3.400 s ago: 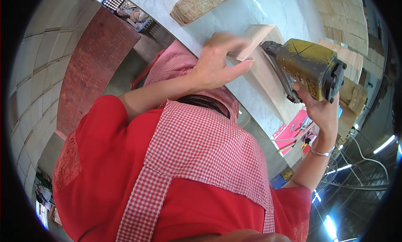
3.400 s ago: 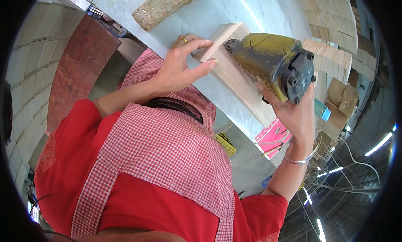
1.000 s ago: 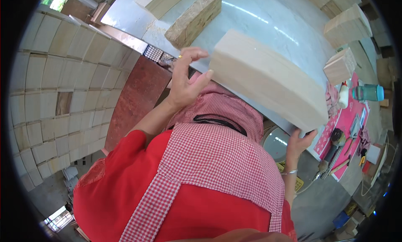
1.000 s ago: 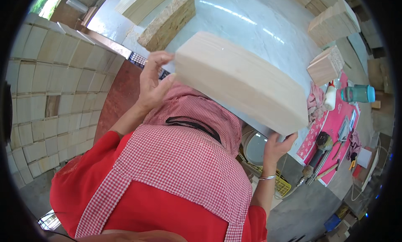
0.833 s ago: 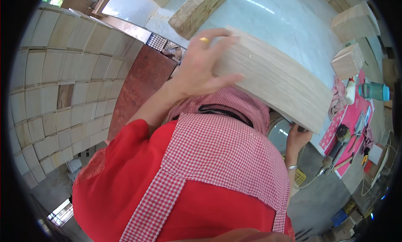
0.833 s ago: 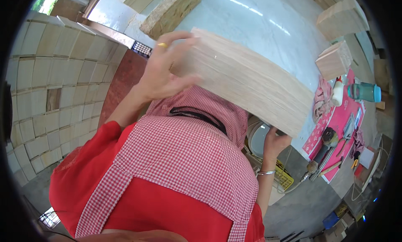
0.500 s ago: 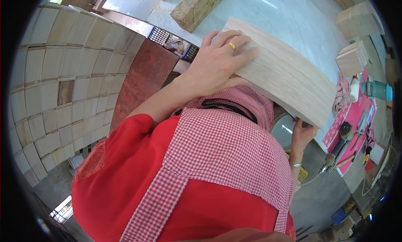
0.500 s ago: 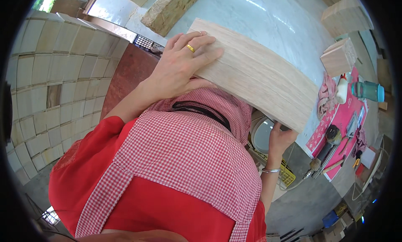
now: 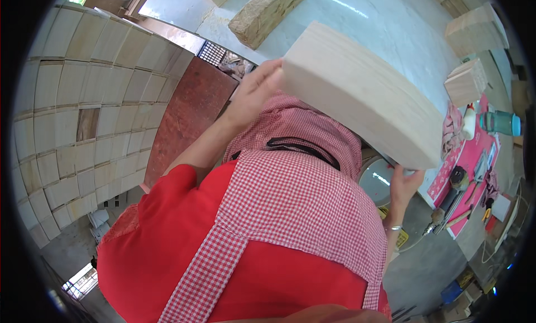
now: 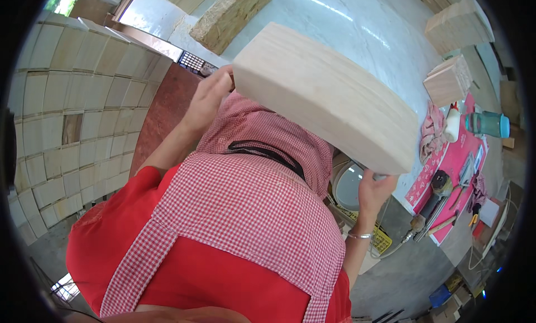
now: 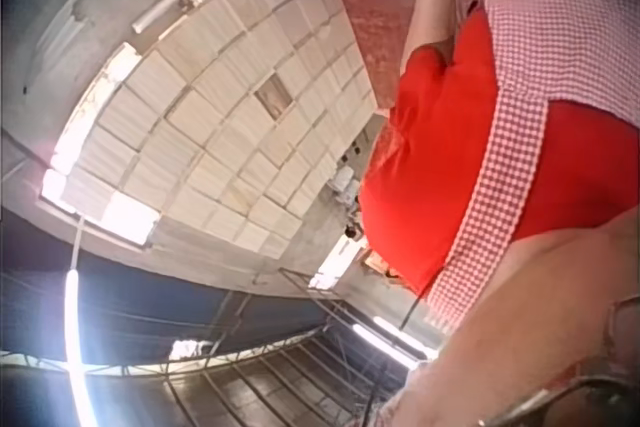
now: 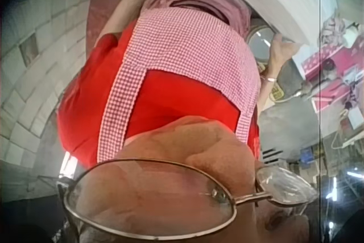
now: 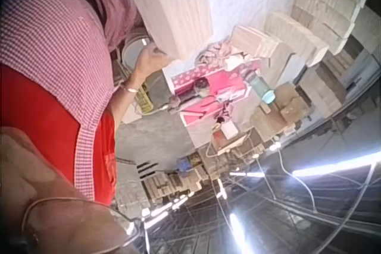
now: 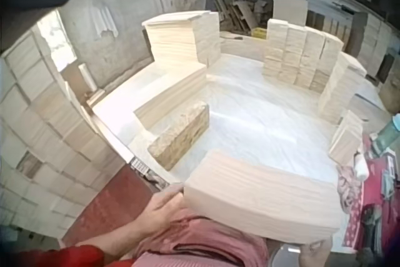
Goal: Assembling wooden boxes by applying glue to the edges and using a nail gun to secure the wooden panels together.
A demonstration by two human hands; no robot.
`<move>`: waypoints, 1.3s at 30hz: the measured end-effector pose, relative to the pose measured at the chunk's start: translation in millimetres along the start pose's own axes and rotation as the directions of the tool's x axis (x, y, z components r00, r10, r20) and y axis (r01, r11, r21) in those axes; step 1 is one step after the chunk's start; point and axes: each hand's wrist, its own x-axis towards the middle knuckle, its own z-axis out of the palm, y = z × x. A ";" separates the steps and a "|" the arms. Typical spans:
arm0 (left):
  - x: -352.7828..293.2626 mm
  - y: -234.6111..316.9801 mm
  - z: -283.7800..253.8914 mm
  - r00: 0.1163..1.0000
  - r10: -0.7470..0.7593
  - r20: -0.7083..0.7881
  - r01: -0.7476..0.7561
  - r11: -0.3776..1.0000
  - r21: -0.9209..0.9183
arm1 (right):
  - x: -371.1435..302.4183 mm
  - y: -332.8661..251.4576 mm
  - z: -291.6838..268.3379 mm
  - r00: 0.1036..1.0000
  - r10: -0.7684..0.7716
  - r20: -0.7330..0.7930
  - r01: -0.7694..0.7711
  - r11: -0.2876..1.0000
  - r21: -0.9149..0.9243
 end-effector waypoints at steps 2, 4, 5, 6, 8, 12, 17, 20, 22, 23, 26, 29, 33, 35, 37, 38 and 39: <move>12.2 21.3 0.0 0.994 0.103 0.029 -0.103 0.995 0.006 | 9.2 -9.6 -17.1 0.999 -0.021 0.028 0.020 0.999 0.048; 31.7 50.1 0.6 0.951 0.292 0.099 -0.294 0.956 0.006 | 26.0 -15.3 -39.6 0.998 0.006 -0.070 0.020 0.931 0.364; 44.1 56.9 4.7 0.949 0.299 0.096 -0.301 0.954 0.010 | 34.2 -17.5 -43.4 0.997 0.000 -0.073 0.027 0.929 0.369; 58.4 61.4 13.5 0.954 0.290 0.078 -0.295 0.953 0.074 | 43.5 -19.2 -47.5 0.999 -0.019 -0.028 0.027 0.954 0.299; 81.6 57.8 18.6 0.957 0.289 0.039 -0.292 0.945 0.146 | 61.3 -23.4 -50.4 0.996 -0.060 0.070 0.048 0.986 0.161; 104.0 26.8 17.7 0.996 -0.080 -0.026 0.081 0.994 0.074 | 80.5 -21.3 -34.8 0.975 0.084 0.205 -0.128 0.969 0.211; 78.3 22.7 18.6 0.970 -0.022 -0.242 0.013 0.999 -0.037 | 99.1 2.4 -56.2 0.982 0.061 0.178 -0.088 0.985 0.149; 42.6 11.8 23.9 0.935 0.086 -0.345 -0.041 0.990 0.136 | 126.4 -5.6 -52.4 0.996 -0.087 0.010 0.085 0.988 0.128; 22.8 8.9 36.1 0.945 0.058 -0.322 0.017 0.974 0.225 | 150.1 -6.7 -47.1 0.998 -0.059 0.037 0.054 0.991 0.120; 13.2 4.4 40.3 0.949 -0.024 -0.315 0.060 0.993 0.103 | 161.9 -8.3 -40.2 0.997 -0.060 0.043 0.056 0.994 0.099; 8.5 0.1 52.7 0.948 -0.151 -0.280 0.139 0.988 -0.063 | 193.4 -18.9 -23.5 0.920 -0.334 0.207 0.307 0.940 0.152; 10.2 3.4 65.6 0.930 -0.219 -0.296 0.182 0.972 -0.146 | 212.6 -34.3 -16.5 0.806 -0.309 0.504 0.336 0.941 0.040; 8.7 12.9 68.5 0.950 -0.291 -0.111 0.289 0.957 -0.029 | 229.6 -47.4 9.4 0.680 -0.381 0.626 0.532 0.845 -0.063; -2.8 15.7 74.1 0.932 -0.359 -0.050 0.359 0.933 -0.004 | 229.5 -49.3 16.4 0.670 -0.416 0.615 0.585 0.806 -0.091; -16.4 -13.2 80.1 0.984 -0.179 -0.004 0.179 0.982 0.059 | 228.1 -39.6 18.5 0.679 -0.451 0.579 0.633 0.760 -0.150; -15.7 -21.2 86.0 0.990 -0.139 -0.011 0.137 0.949 0.285 | 226.3 -33.4 18.3 0.708 -0.433 0.558 0.600 0.785 -0.152; -10.2 -38.2 93.1 0.990 -0.137 -0.044 0.144 0.926 0.348 | 220.5 -46.9 10.4 0.726 -0.433 0.534 0.545 0.836 -0.062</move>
